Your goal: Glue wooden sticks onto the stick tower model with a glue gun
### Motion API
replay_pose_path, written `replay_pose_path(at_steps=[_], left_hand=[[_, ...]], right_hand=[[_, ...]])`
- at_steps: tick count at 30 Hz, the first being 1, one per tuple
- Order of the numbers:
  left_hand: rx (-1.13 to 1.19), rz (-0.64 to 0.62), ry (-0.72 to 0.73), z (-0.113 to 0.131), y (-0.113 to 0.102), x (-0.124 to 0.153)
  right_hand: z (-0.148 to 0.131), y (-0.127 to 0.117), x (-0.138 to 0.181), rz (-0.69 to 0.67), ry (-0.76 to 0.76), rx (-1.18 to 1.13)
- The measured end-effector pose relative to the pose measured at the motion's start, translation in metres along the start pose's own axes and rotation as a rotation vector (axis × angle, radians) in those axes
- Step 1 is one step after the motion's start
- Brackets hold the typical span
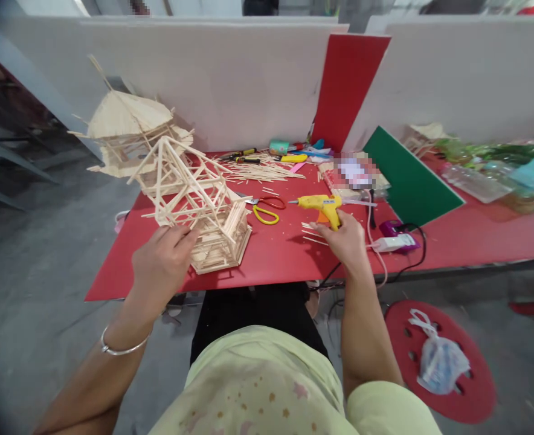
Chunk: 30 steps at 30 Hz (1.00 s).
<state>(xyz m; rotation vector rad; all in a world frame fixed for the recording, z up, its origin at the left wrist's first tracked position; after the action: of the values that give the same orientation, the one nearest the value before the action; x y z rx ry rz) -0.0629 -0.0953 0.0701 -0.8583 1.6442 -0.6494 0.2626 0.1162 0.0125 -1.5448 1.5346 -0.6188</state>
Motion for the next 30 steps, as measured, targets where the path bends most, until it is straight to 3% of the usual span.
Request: replay_pose_path(at_steps=[4, 9, 12, 14, 16, 19, 22, 25, 27, 30], left_hand=[[-0.011, 0.047, -0.011, -0.001, 0.004, 0.002], [-0.019, 0.046, -0.024, 0.001, 0.001, 0.001], [-0.01, 0.011, -0.046, 0.001, 0.0, 0.001], [0.022, -0.018, -0.071, 0.0, 0.001, 0.0], [0.079, -0.041, -0.096, -0.001, 0.001, 0.0], [0.217, -0.005, -0.122, -0.003, -0.003, 0.002], [0.402, 0.129, -0.23, -0.013, -0.015, 0.009], [0.574, 0.196, -0.501, -0.033, -0.02, 0.021], [0.736, 0.138, -0.664, -0.045, -0.015, 0.027], [0.973, -0.019, -0.718, -0.054, 0.0, 0.029]], right_hand=[[0.04, 0.024, -0.037, -0.109, 0.112, 0.108], [0.035, 0.037, -0.042, -0.054, 0.149, 0.205], [0.004, 0.025, -0.028, 0.014, 0.051, 0.17], [-0.034, 0.013, -0.014, 0.008, -0.158, -0.052], [-0.082, 0.003, 0.001, -0.074, -0.397, -0.316], [-0.147, -0.002, 0.021, -0.276, -0.618, -0.455], [-0.183, 0.007, 0.026, -0.376, -0.66, -0.481], [-0.192, 0.026, 0.023, -0.464, -0.608, -0.514], [-0.193, 0.039, 0.02, -0.556, -0.564, -0.575], [-0.195, 0.049, 0.017, -0.662, -0.544, -0.628]])
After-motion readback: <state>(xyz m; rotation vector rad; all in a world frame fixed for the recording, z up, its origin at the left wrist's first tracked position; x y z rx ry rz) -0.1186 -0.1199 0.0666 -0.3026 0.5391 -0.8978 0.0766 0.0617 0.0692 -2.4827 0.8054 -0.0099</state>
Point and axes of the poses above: each hand's wrist, its own x-axis away from the middle knuckle, its own y-axis out of the palm, z = x × y, the point moved 3 cm from there along -x, towards the middle knuckle, and after that the axes turned 2 degrees about x, right-handed, at the moved point
